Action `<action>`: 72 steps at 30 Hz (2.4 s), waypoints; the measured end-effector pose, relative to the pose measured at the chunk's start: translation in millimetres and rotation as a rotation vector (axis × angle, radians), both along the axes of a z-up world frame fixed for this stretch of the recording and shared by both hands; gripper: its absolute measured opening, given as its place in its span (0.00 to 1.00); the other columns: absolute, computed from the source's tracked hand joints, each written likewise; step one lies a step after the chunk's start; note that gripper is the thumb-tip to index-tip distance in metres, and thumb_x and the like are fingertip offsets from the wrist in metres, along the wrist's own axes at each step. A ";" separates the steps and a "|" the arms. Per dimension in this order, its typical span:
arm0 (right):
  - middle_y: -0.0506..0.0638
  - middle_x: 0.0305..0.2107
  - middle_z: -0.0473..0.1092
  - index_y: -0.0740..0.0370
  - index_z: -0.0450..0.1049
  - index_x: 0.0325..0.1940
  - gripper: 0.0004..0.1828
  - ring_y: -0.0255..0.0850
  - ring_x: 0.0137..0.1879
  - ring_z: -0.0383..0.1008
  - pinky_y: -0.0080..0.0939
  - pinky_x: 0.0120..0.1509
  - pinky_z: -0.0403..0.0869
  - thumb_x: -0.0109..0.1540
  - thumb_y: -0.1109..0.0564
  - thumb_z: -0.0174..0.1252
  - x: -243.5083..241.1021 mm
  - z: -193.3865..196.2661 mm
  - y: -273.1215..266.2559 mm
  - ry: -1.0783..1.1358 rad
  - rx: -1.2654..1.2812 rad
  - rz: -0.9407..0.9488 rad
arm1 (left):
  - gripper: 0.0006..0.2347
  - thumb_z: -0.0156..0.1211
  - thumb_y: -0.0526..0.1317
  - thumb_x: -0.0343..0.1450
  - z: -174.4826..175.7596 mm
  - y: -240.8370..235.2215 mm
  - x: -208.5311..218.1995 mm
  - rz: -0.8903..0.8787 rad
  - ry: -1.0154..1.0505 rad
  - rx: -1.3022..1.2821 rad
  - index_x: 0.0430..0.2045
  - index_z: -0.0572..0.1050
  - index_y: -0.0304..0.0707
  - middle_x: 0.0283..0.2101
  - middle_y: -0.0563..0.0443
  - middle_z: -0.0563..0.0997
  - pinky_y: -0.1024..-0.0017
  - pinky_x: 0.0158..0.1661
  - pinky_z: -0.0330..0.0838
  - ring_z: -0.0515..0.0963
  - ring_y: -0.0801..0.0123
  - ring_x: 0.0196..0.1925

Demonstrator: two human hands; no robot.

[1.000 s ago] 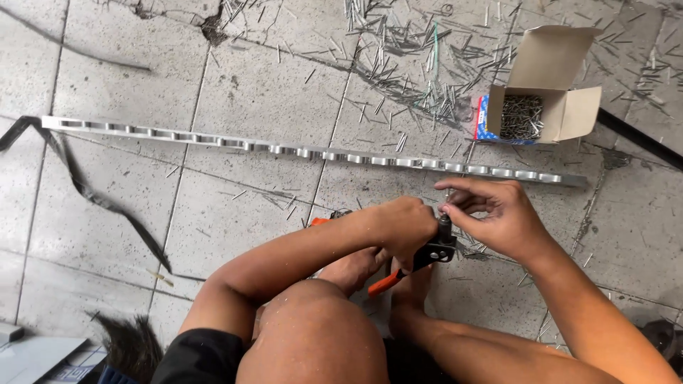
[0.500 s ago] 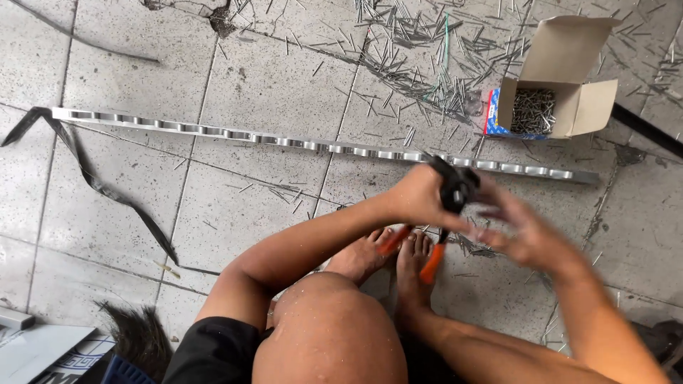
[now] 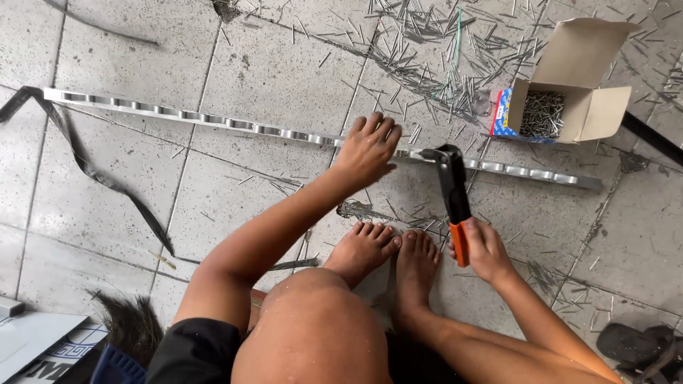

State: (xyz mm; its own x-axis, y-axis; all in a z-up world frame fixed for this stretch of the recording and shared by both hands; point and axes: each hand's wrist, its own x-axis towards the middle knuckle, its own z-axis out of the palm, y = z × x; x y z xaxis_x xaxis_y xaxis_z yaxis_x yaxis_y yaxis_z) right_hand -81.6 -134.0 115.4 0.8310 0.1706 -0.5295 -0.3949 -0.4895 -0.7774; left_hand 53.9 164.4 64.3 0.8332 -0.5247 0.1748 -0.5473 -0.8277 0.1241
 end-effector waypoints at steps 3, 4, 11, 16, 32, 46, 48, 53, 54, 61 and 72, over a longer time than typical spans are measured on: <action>0.55 0.15 0.75 0.60 0.74 0.29 0.32 0.44 0.22 0.79 0.45 0.31 0.78 0.72 0.38 0.36 6.3 -0.3 15.8 0.041 -0.041 0.011 | 0.16 0.70 0.53 0.64 -72.9 -2.8 4.6 -0.099 0.046 0.010 0.36 0.77 0.45 0.34 0.51 0.77 0.61 0.41 0.68 0.74 0.57 0.43; 0.55 0.15 0.75 0.60 0.74 0.29 0.32 0.44 0.22 0.79 0.45 0.31 0.78 0.72 0.38 0.36 9.6 -2.1 17.3 0.039 -0.043 0.017 | 0.16 0.70 0.53 0.64 -73.9 -2.2 7.5 -0.093 0.044 0.008 0.36 0.77 0.45 0.34 0.51 0.77 0.61 0.41 0.68 0.74 0.57 0.43; 0.56 0.16 0.75 0.61 0.72 0.29 0.31 0.47 0.26 0.79 0.48 0.38 0.76 0.71 0.38 0.36 12.9 6.7 31.2 0.090 -0.189 0.016 | 0.10 0.68 0.49 0.64 -87.0 -2.1 9.2 -0.133 -0.113 -0.101 0.31 0.77 0.49 0.31 0.52 0.74 0.62 0.35 0.72 0.76 0.59 0.37; 0.53 0.17 0.75 0.59 0.73 0.30 0.30 0.47 0.28 0.79 0.49 0.39 0.76 0.70 0.37 0.38 17.9 9.7 24.6 0.058 -0.316 0.069 | 0.13 0.69 0.52 0.65 -69.4 0.2 9.3 -0.147 -0.032 -0.075 0.34 0.78 0.48 0.34 0.53 0.74 0.62 0.37 0.74 0.77 0.60 0.38; 0.61 0.35 0.72 0.64 0.72 0.43 0.25 0.58 0.44 0.70 0.58 0.52 0.69 0.66 0.38 0.48 57.0 72.8 27.6 0.147 -0.535 0.165 | 0.20 0.64 0.49 0.66 -15.3 -17.5 -22.6 -0.117 -0.074 -0.057 0.53 0.74 0.47 0.51 0.48 0.78 0.51 0.61 0.63 0.73 0.55 0.60; 0.54 0.15 0.72 0.66 0.75 0.29 0.31 0.48 0.15 0.70 0.45 0.22 0.72 0.65 0.35 0.50 38.9 7.0 0.2 -0.067 -0.431 0.222 | 0.34 0.53 0.76 0.65 -136.2 -134.4 -40.7 0.157 1.596 -2.381 0.27 0.76 0.38 0.35 0.46 0.76 0.44 0.48 0.67 0.74 0.46 0.41; 0.59 0.18 0.74 0.65 0.75 0.26 0.34 0.57 0.24 0.75 0.52 0.35 0.77 0.52 0.28 0.52 38.4 -2.4 -3.9 -0.065 -0.543 0.403 | 0.36 0.39 0.84 0.57 -131.7 -141.9 -46.5 0.551 1.551 -2.368 0.19 0.67 0.48 0.22 0.57 0.70 0.62 0.44 0.64 0.71 0.59 0.33; 0.55 0.20 0.76 0.65 0.79 0.27 0.13 0.52 0.27 0.74 0.50 0.33 0.75 0.49 0.51 0.59 62.2 42.1 8.1 0.184 -0.674 0.699 | 0.31 0.25 0.75 0.64 -95.6 -143.0 -28.9 1.033 1.610 -2.280 0.21 0.64 0.50 0.21 0.58 0.68 0.61 0.37 0.68 0.71 0.65 0.25; 0.54 0.21 0.77 0.64 0.80 0.27 0.14 0.49 0.28 0.74 0.49 0.34 0.76 0.49 0.50 0.59 71.3 67.8 17.0 0.322 -0.694 0.772 | 0.26 0.17 0.67 0.72 -81.2 -141.0 -20.2 1.273 1.655 -2.130 0.24 0.61 0.50 0.21 0.57 0.66 0.62 0.31 0.65 0.68 0.67 0.25; 0.56 0.17 0.74 0.67 0.78 0.24 0.17 0.53 0.24 0.75 0.51 0.33 0.76 0.49 0.48 0.56 51.0 64.5 24.8 0.193 -0.567 0.632 | 0.40 0.28 0.83 0.63 -144.9 -137.4 -45.3 0.416 1.325 -2.140 0.16 0.72 0.44 0.23 0.44 0.78 0.57 0.30 0.75 0.79 0.52 0.25; 0.48 0.13 0.72 0.64 0.78 0.21 0.19 0.44 0.21 0.74 0.42 0.33 0.75 0.54 0.46 0.53 64.6 160.9 43.5 0.273 -0.465 0.475 | 0.39 0.26 0.75 0.75 -131.9 -156.8 -60.7 0.168 1.051 -2.152 0.11 0.75 0.44 0.15 0.49 0.74 0.66 0.27 0.69 0.75 0.58 0.19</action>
State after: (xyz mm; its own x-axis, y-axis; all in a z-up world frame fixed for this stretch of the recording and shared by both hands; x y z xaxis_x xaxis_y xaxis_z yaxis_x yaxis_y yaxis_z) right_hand -17.1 -90.6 276.3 0.5508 0.1874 -0.8133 -0.2074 -0.9131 -0.3509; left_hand -6.8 7.6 -67.7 0.9639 -0.2012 -0.1746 0.2660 0.7641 0.5877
